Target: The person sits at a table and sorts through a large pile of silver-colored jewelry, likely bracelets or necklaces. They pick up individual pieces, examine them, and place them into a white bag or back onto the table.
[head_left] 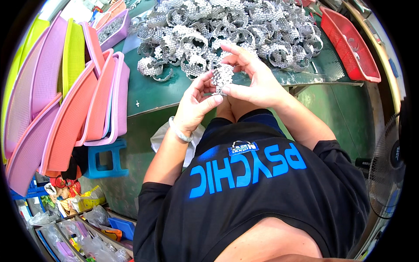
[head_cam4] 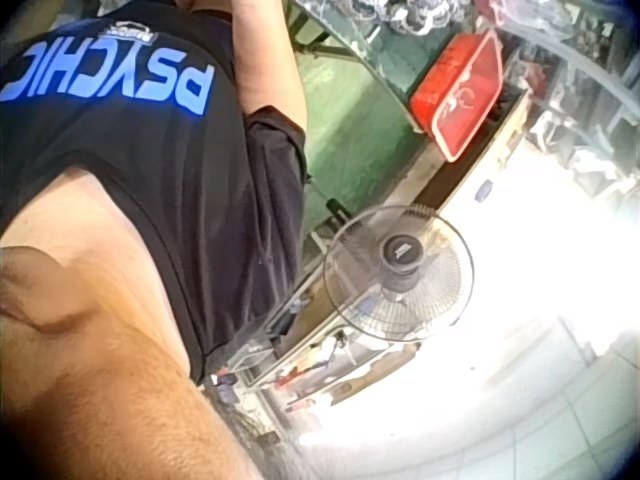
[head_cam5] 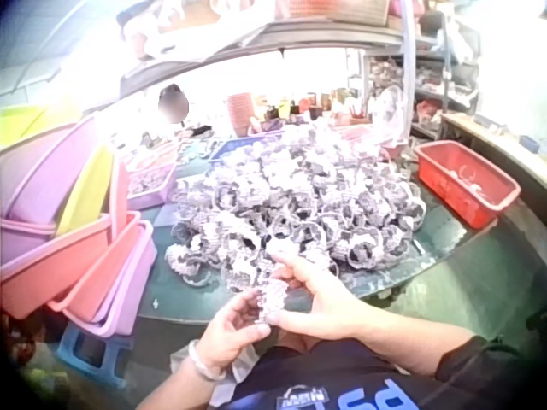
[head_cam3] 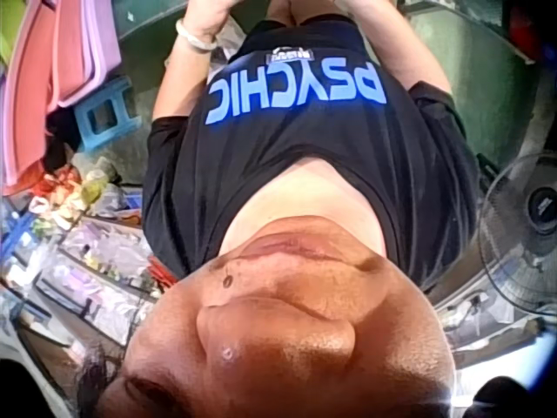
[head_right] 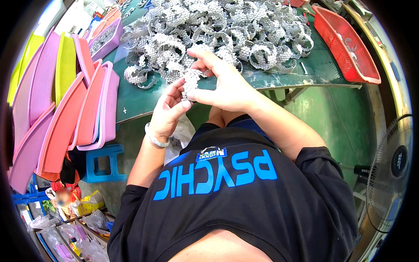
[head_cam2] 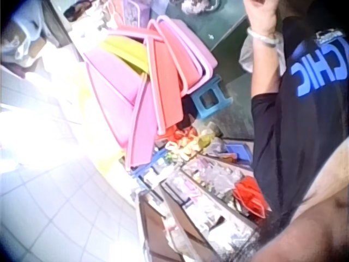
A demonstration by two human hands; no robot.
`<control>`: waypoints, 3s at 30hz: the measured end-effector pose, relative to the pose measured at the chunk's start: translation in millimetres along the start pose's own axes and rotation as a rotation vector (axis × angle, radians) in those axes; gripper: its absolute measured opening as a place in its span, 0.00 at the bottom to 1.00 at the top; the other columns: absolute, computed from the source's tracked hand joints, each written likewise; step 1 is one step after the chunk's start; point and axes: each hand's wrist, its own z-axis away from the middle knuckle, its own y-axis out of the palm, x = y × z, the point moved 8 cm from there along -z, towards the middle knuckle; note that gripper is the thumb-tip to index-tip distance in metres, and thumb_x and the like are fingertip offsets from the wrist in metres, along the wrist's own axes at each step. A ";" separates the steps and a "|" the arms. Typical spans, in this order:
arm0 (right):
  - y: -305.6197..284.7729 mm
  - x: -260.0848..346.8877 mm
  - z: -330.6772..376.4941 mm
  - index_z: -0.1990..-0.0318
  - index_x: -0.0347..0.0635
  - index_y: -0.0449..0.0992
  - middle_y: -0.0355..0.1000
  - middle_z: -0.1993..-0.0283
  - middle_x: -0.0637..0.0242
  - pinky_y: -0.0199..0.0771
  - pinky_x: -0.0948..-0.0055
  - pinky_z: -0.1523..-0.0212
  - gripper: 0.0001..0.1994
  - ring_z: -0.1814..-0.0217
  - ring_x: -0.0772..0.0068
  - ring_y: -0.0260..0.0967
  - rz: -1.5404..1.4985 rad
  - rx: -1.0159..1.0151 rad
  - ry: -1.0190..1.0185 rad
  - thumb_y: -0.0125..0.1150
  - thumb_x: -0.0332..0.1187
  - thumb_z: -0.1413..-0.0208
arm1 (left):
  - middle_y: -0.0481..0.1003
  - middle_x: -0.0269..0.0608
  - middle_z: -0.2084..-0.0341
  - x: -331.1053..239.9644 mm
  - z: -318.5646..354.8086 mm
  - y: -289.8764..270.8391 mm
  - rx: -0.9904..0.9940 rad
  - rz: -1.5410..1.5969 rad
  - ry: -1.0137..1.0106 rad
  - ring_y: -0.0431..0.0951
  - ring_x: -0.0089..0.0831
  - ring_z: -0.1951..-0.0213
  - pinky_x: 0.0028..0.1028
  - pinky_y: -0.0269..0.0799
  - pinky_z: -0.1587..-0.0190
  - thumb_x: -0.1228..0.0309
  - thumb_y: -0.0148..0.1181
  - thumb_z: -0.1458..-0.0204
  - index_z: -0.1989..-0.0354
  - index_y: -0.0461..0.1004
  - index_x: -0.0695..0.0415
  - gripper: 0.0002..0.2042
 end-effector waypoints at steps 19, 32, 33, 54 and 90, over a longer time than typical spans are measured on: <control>13.7 36.9 13.1 0.37 0.39 0.51 0.64 0.46 0.55 0.60 0.64 0.43 0.44 0.43 0.58 0.62 0.276 -0.017 -0.508 0.69 0.22 0.65 | 0.70 0.35 0.71 -15.0 3.3 7.8 -0.063 0.022 -0.043 0.70 0.20 0.69 0.18 0.66 0.69 0.64 0.59 0.49 0.41 0.56 0.60 0.29; 2.4 18.9 14.2 0.34 0.40 0.42 0.56 0.39 0.52 0.54 0.61 0.39 0.43 0.38 0.59 0.56 0.034 -0.064 -0.336 0.62 0.24 0.57 | 0.61 0.39 0.56 -33.1 -1.0 14.1 -0.084 -0.010 0.187 0.68 0.26 0.55 0.26 0.68 0.54 0.82 0.63 0.60 0.37 0.45 0.55 0.42; 0.6 17.5 13.6 0.35 0.40 0.44 0.58 0.41 0.53 0.57 0.63 0.41 0.42 0.40 0.60 0.58 0.014 -0.086 -0.320 0.63 0.24 0.57 | 0.60 0.40 0.55 -32.1 -0.8 11.7 -0.096 -0.037 0.193 0.68 0.27 0.55 0.26 0.68 0.55 0.82 0.63 0.61 0.36 0.44 0.55 0.43; -2.5 1.1 12.4 0.36 0.43 0.50 0.66 0.49 0.59 0.65 0.69 0.51 0.42 0.52 0.67 0.65 -0.021 -0.144 -0.211 0.68 0.28 0.60 | 0.57 0.44 0.46 -45.5 5.8 15.8 -0.119 -0.504 0.551 0.64 0.33 0.48 0.30 0.66 0.48 0.88 0.63 0.68 0.36 0.44 0.56 0.47; -22.0 9.6 2.2 0.56 0.39 0.74 0.72 0.57 0.59 0.66 0.68 0.50 0.17 0.53 0.61 0.69 0.525 -0.193 -0.276 0.61 0.23 0.57 | 0.76 0.37 0.75 97.2 80.2 -120.5 -0.213 -0.830 -0.399 0.74 0.21 0.72 0.22 0.70 0.67 0.67 0.63 0.54 0.61 0.74 0.63 0.15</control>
